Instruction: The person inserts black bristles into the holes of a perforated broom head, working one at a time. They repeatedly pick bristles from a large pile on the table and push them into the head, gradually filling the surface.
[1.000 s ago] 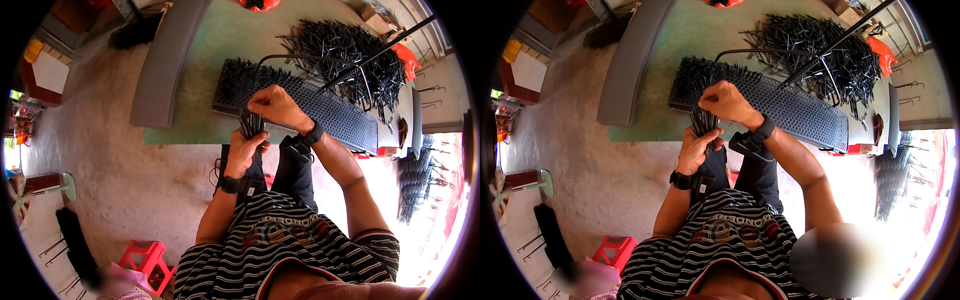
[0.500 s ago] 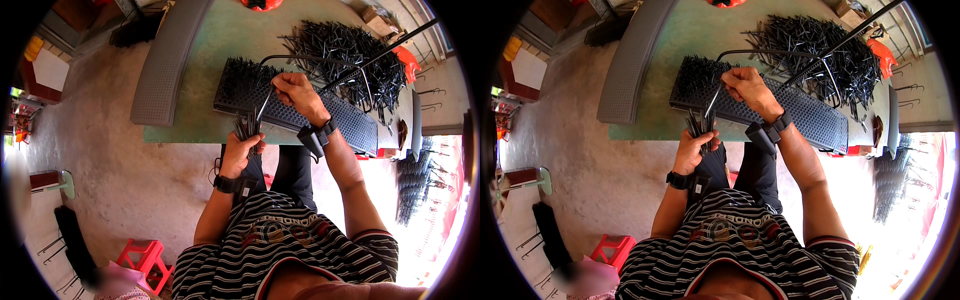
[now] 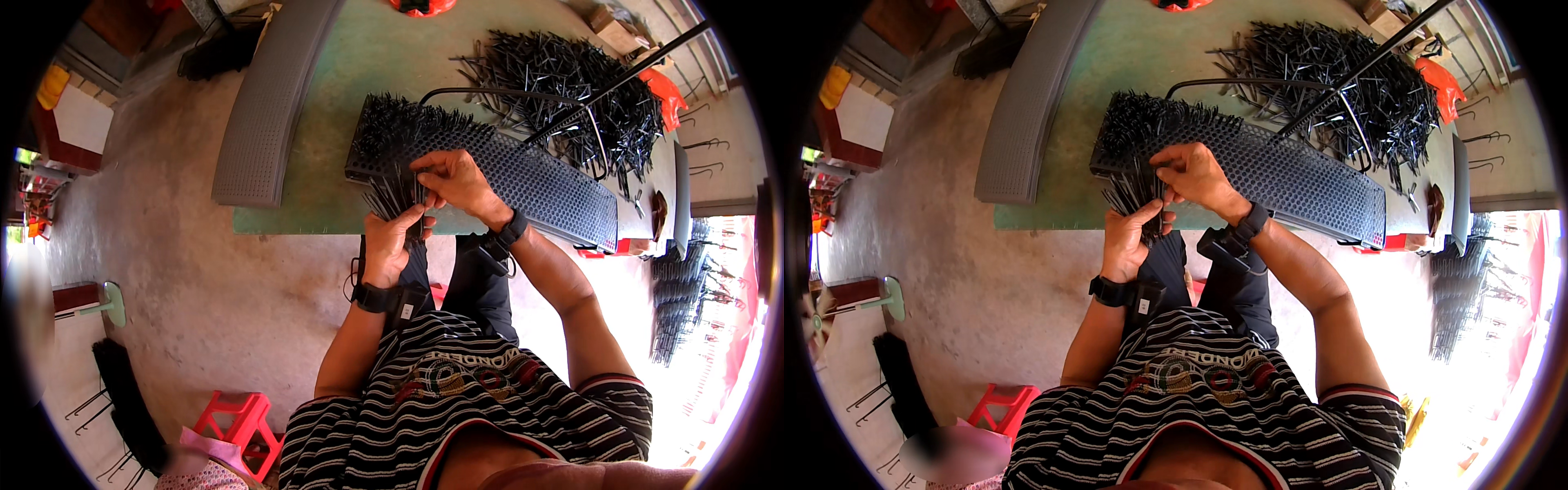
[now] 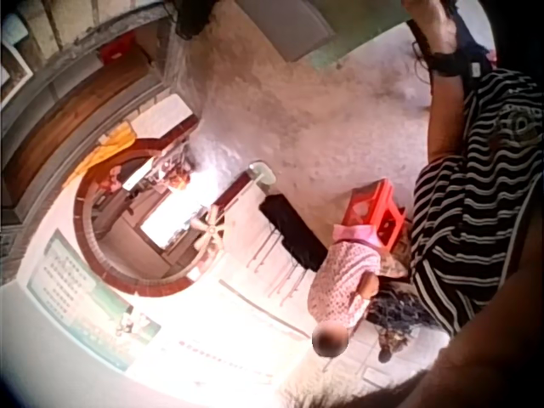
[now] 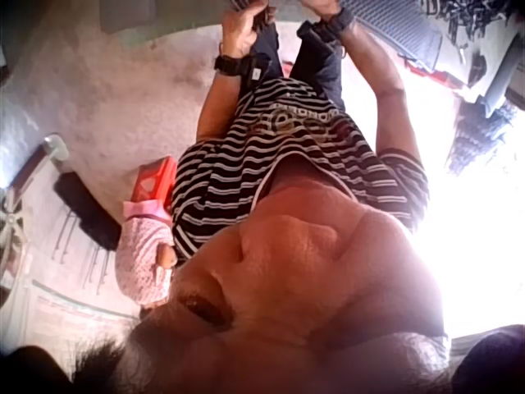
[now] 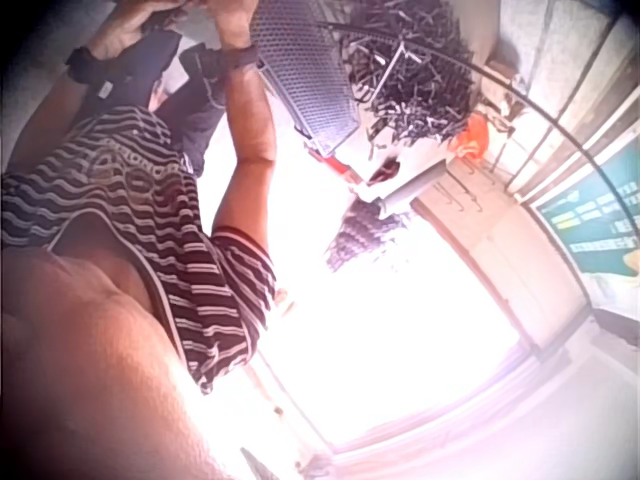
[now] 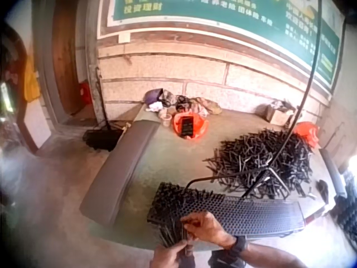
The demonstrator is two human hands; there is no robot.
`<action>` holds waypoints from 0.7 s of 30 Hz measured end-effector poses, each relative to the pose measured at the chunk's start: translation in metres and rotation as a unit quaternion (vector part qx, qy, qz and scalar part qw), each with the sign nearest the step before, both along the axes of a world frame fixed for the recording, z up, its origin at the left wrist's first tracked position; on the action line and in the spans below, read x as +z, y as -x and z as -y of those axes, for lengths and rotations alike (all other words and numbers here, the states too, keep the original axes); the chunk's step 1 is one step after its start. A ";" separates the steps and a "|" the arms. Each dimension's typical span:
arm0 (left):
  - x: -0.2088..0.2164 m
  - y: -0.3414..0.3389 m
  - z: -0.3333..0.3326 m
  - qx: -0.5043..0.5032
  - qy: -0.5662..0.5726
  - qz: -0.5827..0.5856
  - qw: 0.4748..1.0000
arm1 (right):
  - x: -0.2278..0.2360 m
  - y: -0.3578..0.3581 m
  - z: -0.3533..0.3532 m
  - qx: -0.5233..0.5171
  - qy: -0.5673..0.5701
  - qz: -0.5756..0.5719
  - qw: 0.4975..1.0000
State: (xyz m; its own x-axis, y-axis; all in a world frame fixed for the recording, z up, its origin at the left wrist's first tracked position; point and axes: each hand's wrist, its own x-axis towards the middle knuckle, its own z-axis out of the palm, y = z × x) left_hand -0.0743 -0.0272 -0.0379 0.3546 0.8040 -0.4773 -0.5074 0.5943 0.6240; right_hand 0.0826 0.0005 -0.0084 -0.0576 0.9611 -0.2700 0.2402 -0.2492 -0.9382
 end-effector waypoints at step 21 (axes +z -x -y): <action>-0.013 0.013 0.006 0.046 0.001 -0.050 0.998 | 0.013 0.020 -0.016 -0.164 -0.354 0.124 0.912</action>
